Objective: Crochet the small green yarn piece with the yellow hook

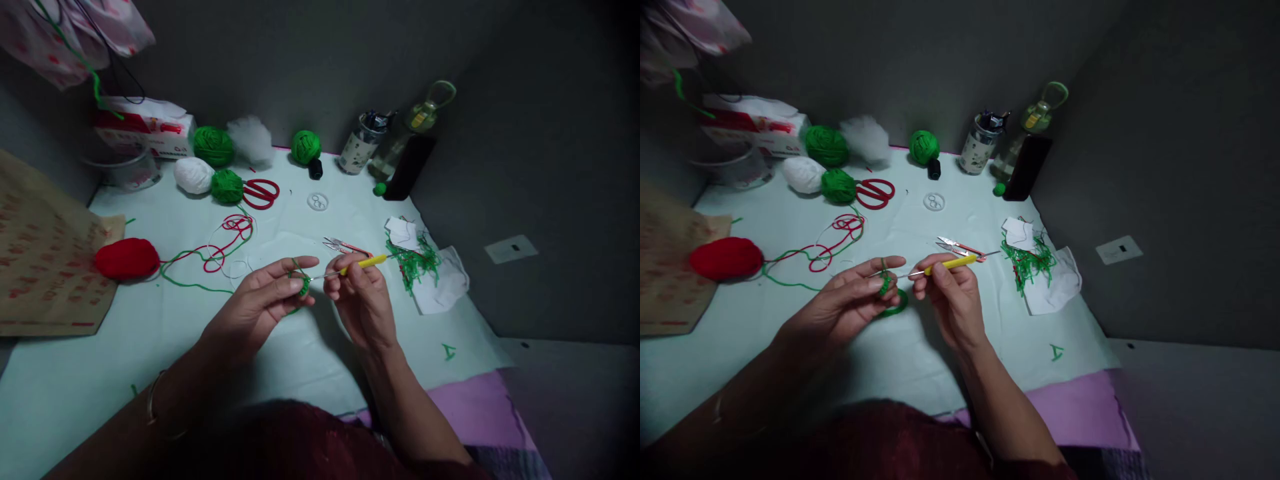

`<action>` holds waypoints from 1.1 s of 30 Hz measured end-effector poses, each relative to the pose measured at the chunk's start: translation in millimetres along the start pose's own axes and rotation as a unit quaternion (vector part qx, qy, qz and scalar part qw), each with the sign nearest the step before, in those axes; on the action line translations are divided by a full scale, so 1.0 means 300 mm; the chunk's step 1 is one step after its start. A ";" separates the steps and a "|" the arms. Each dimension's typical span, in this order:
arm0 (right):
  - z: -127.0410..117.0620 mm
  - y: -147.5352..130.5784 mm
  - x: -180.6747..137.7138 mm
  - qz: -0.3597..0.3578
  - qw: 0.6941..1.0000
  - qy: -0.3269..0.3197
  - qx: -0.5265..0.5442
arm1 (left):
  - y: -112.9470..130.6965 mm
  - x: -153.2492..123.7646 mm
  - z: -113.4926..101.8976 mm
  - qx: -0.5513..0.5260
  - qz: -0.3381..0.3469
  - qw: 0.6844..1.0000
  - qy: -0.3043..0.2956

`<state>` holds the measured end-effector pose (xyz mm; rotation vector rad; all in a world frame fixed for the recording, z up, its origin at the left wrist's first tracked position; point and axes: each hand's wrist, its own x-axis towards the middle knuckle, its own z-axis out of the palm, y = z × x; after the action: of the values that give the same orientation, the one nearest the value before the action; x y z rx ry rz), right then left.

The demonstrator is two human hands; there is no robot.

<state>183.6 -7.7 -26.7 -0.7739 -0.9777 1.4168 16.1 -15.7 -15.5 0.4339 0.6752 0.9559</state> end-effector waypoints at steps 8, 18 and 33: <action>0.019 0.027 -0.023 -0.159 0.967 -0.002 -0.198 | -0.036 0.002 0.007 0.137 0.123 0.980 0.068; -0.010 0.037 -0.007 -0.086 0.992 -0.040 -0.090 | -0.033 0.004 0.002 0.114 0.103 0.987 0.050; 0.006 0.000 -0.027 -0.194 0.930 -0.066 -0.307 | -0.043 0.001 0.000 0.072 0.062 0.995 0.041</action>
<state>182.8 -15.9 -26.4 -0.8754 -1.6185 0.8212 24.1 -22.1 -23.5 0.5714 0.8024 1.0505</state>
